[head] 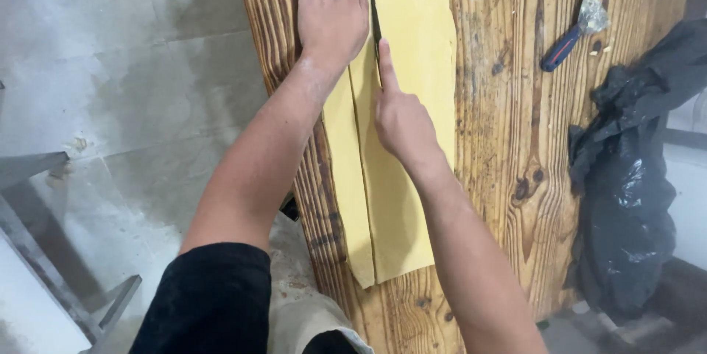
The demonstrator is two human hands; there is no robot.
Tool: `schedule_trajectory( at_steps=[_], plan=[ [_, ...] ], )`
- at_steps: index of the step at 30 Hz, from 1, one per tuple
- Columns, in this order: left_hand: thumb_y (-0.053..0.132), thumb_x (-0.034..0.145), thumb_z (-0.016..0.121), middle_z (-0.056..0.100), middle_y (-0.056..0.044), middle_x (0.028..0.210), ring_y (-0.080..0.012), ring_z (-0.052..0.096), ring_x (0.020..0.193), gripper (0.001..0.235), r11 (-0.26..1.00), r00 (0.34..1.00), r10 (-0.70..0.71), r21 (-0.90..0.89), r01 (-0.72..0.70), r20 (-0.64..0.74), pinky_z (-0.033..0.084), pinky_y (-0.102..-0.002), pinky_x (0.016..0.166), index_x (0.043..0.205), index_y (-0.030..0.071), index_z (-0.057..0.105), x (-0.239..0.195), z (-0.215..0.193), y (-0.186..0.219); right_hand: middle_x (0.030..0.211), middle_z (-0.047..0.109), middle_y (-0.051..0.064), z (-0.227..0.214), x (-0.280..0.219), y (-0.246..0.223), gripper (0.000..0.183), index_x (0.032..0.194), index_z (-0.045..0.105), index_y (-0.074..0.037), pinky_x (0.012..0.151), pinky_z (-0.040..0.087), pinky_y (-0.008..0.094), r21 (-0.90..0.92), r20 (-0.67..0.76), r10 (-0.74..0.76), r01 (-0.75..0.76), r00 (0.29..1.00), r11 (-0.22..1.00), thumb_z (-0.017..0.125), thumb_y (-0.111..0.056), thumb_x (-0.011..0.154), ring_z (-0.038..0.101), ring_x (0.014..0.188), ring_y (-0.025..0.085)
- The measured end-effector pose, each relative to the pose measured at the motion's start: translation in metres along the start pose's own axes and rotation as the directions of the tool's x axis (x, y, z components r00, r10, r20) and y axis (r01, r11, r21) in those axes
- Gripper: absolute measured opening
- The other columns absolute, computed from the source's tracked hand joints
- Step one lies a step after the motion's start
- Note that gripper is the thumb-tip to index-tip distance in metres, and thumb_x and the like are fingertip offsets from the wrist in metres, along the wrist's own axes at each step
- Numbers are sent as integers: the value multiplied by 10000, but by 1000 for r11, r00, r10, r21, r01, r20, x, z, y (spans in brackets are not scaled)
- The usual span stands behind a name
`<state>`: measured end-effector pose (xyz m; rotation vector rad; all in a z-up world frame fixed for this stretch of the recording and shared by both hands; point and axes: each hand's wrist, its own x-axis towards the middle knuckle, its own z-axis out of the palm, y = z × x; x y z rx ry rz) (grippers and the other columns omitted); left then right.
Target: The person cuts a large sheet of yellow dough into strips and squares using a knife on a wooden table. They trim the edges, slice the dough into uniform pieces, and fold some of the cut sections.
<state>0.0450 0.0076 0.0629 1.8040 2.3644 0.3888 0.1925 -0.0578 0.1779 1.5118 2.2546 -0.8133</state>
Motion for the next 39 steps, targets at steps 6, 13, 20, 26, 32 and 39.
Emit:
schedule_trajectory(
  at_steps=[6,13,20,26,32,39],
  plan=[
    [326,1154,376,238,-115,1722,-288,200,1583,601,986,986,146,-95,-139,75,8,-607,1255,1666,43,238,-39,-19,2,592,629,150,33,0,12,699,1664,-66,-204,458,374,498,29,-81,15,-13,997,999,344,-125,1103,487,440,354],
    [322,1151,385,290,-142,1693,-323,231,1558,585,995,998,56,-87,-53,37,9,-607,1252,1636,14,275,-55,2,18,579,616,148,31,-25,23,691,1660,-78,-205,444,392,495,32,-68,4,-2,998,999,326,-130,1104,479,422,335],
    [380,1139,422,509,-108,1494,-307,466,1349,465,994,995,99,50,-98,-27,306,-580,1097,1508,98,441,-70,-1,14,501,537,85,64,-107,33,692,1670,-57,-202,386,364,396,-55,73,118,-114,990,992,356,-164,1116,436,390,259],
    [333,1171,241,-24,-97,1744,-234,-34,1617,617,992,936,111,-88,-86,335,-47,-509,1308,1676,44,34,-148,-44,51,513,550,60,93,-102,55,726,1667,-43,-177,375,358,403,2,-57,17,-17,998,1000,392,-93,1091,428,384,244],
    [312,1198,330,108,-144,1743,-307,83,1613,594,992,960,88,-106,-62,266,-22,-542,1290,1667,22,109,-156,-30,52,538,550,111,73,-178,53,673,1675,-48,-215,436,392,427,1,143,122,-124,982,992,334,-205,1120,466,424,286],
    [392,1175,211,-124,-41,1730,-188,-131,1586,641,991,857,122,-14,-134,500,-81,-451,1323,1657,66,-57,-211,-67,70,488,507,22,135,-224,81,802,1670,-44,-164,339,366,341,-93,81,104,-97,991,991,461,-52,1057,415,376,206]
  ],
)
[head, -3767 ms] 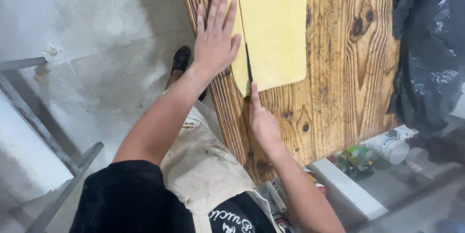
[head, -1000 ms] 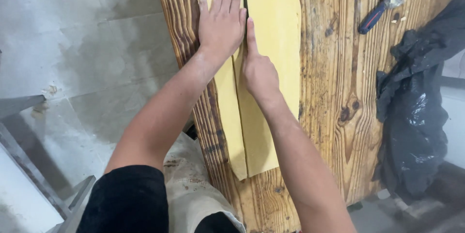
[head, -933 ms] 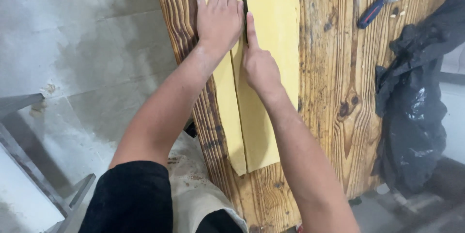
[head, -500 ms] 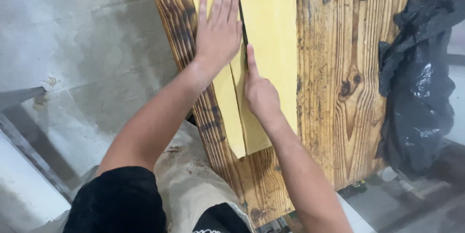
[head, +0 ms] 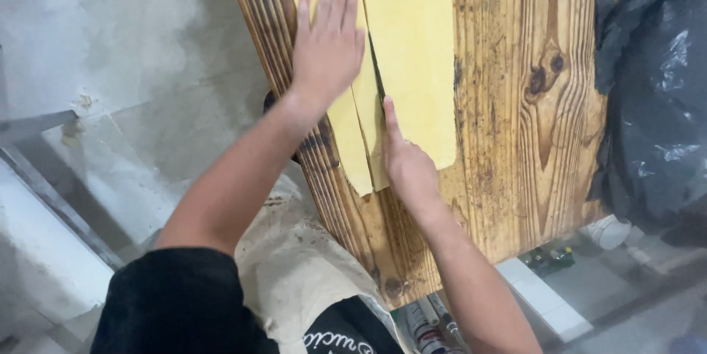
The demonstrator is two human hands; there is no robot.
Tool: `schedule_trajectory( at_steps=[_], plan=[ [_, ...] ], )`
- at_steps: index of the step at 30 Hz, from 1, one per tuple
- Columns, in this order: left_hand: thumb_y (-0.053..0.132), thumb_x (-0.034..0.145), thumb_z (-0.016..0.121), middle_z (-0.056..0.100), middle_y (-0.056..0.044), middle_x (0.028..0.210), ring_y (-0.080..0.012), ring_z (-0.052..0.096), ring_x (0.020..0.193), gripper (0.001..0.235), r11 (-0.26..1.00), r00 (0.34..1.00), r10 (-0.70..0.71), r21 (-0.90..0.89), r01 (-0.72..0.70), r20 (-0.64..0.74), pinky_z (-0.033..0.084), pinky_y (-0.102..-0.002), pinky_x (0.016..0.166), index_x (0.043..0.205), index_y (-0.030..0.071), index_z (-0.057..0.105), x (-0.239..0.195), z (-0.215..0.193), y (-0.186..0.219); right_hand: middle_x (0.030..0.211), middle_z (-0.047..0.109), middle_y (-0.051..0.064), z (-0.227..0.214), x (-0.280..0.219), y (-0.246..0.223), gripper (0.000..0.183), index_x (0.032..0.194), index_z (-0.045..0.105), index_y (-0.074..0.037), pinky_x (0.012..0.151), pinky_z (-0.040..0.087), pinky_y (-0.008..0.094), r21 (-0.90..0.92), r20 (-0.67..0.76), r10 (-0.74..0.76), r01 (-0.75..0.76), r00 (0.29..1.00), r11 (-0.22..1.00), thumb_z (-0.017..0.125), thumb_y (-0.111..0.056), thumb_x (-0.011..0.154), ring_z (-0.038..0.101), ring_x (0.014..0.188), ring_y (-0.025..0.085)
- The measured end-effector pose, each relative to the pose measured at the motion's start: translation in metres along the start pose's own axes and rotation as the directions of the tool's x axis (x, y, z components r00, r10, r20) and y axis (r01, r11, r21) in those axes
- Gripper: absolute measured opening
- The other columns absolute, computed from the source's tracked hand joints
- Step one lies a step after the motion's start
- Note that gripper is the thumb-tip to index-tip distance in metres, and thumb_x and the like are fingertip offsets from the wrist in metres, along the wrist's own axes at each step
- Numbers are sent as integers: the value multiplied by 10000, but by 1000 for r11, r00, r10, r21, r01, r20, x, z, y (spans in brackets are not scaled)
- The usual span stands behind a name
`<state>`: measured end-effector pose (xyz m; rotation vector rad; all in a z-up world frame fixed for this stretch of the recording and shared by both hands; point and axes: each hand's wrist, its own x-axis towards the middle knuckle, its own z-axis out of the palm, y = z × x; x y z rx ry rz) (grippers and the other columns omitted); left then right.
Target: The person cuts a large sheet of yellow dough into strips and squares using a knife on a wooden table. They trim the edges, slice the dough into uniform pieces, and fold some of the cut sections.
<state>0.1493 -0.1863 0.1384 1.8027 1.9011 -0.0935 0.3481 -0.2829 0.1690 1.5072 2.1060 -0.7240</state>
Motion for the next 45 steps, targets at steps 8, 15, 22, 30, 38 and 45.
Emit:
schedule_trajectory(
  at_steps=[8,15,22,30,38,45],
  plan=[
    [374,1186,295,-63,-141,1737,-281,-60,1616,669,998,999,-27,-52,25,-40,-47,-526,1310,1663,16,-9,-58,54,41,561,593,131,-36,-50,-2,668,1677,-40,-213,499,463,438,146,165,39,-64,986,987,315,-220,1112,522,452,291],
    [342,1227,365,-11,-171,1733,-313,-15,1613,650,997,994,24,-73,-33,-110,-12,-516,1319,1671,-2,38,-65,51,39,458,515,46,81,-107,39,717,1672,-15,-136,339,361,381,111,61,74,-80,995,991,381,-78,1077,431,357,207],
    [381,1098,271,8,-191,1738,-328,-40,1609,694,975,972,203,-68,-212,-119,-60,-563,1292,1657,13,90,-140,135,75,972,717,363,50,-109,25,673,1671,12,-327,879,550,627,264,150,170,-205,974,942,351,-295,1091,692,990,559],
    [412,1075,361,23,-222,1728,-369,-21,1601,757,980,969,181,-48,-191,-166,-46,-575,1285,1652,-13,117,-145,140,77,1046,720,338,72,-203,57,670,1649,77,-440,933,545,597,209,309,195,-267,931,941,372,-347,1054,690,1032,532],
    [673,1056,258,18,-121,1716,-279,11,1582,853,871,862,458,301,-388,-217,-76,-578,1267,1643,89,59,-158,153,91,1246,668,273,140,-237,90,706,1656,105,-291,702,472,563,545,29,337,-298,941,784,436,-352,1035,676,757,555],
    [434,1064,219,240,-140,1683,-317,169,1587,633,495,587,770,344,-798,253,34,-591,1273,1602,101,244,-79,125,179,1693,301,91,145,-219,117,698,1646,114,-245,1056,434,434,708,-129,450,-236,883,666,431,-306,1028,490,1416,368]
  ],
)
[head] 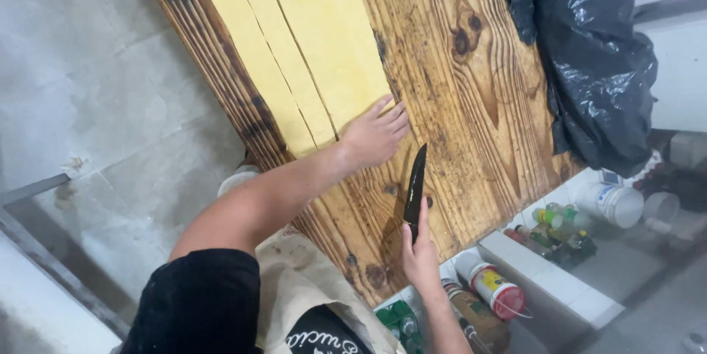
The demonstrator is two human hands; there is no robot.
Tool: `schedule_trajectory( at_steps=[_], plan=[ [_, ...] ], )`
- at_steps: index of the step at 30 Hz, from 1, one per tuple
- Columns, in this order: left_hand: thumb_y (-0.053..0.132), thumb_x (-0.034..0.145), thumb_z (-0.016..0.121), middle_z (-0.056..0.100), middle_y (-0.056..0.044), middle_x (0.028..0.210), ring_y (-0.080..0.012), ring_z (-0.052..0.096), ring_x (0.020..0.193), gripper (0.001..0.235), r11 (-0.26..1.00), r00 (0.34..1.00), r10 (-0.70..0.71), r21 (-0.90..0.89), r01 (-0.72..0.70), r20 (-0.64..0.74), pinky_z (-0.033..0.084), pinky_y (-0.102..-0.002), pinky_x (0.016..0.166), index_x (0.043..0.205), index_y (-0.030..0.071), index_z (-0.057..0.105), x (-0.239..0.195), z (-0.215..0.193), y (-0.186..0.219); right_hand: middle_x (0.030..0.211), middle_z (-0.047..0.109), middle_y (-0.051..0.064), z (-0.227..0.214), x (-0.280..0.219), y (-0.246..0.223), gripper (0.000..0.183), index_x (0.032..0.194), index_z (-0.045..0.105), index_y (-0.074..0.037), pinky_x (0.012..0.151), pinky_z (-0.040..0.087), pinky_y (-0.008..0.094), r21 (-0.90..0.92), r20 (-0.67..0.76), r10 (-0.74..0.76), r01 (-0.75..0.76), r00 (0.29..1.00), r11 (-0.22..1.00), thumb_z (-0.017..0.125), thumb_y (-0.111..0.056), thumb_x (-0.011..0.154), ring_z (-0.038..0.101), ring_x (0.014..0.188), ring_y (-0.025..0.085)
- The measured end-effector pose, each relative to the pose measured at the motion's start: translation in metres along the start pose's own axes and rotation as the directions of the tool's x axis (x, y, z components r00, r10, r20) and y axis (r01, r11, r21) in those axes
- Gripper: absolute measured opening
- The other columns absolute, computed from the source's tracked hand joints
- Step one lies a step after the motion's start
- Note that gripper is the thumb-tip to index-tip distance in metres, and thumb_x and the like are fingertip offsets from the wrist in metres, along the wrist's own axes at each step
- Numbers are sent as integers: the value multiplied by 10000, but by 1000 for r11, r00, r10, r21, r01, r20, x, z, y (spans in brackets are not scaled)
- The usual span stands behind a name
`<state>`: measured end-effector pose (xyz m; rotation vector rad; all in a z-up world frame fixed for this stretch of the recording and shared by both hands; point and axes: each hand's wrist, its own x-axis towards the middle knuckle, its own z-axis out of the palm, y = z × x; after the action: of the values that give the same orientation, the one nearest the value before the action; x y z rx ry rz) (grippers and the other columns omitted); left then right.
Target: The person cuts a large sheet of yellow dough into strips and squares using a knife on a wooden table. They trim the edges, slice the dough into uniform pieces, and fold some of the cut sections.
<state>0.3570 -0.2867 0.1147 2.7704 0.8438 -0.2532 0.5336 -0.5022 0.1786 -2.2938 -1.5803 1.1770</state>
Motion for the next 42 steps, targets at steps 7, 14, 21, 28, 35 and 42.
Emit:
schedule_trajectory(
  at_steps=[7,14,21,28,35,42],
  plan=[
    [304,1041,309,284,-133,1663,-304,205,1574,566,963,998,55,-264,-61,-29,40,-548,1287,1573,112,316,-21,9,-21,1457,606,161,-30,73,-48,731,1652,115,-321,774,499,512,-81,-60,84,-89,995,993,433,-389,998,696,989,527],
    [427,1058,295,169,-115,1695,-268,95,1567,615,808,866,-482,-451,379,-137,28,-494,1274,1596,135,237,-97,-13,-152,558,457,5,-14,223,-245,701,1676,4,-244,442,373,331,-234,139,-220,248,965,940,355,-366,1082,419,425,173],
    [305,1085,483,328,-232,1646,-375,222,1546,621,555,414,-832,-559,616,-370,120,-544,1268,1580,-44,347,-103,-9,-317,684,686,219,57,386,-398,674,1654,-46,-300,534,470,522,-402,183,-526,552,830,731,392,-290,1142,600,527,407],
    [371,1108,379,159,-209,1698,-332,82,1575,659,473,449,-873,-548,690,-188,27,-517,1275,1631,4,219,-63,-34,-396,540,533,4,59,425,-462,641,1658,-60,-289,406,408,324,-400,165,-452,479,877,782,365,-265,1178,439,426,156],
    [409,1119,204,151,-120,1734,-293,120,1602,647,455,446,-883,-491,743,-144,-32,-543,1276,1654,49,150,-24,-36,-431,574,550,23,58,444,-446,602,1661,-35,-224,422,373,352,-428,241,-519,570,820,702,330,-254,1183,425,427,179],
    [415,1113,308,439,-65,1598,-275,347,1468,544,353,249,-931,-475,806,-269,168,-552,1204,1570,142,423,4,-10,-439,553,573,50,61,445,-450,685,1661,-71,-197,395,339,385,-466,270,-497,563,825,682,356,-132,1129,414,398,208]
  ],
)
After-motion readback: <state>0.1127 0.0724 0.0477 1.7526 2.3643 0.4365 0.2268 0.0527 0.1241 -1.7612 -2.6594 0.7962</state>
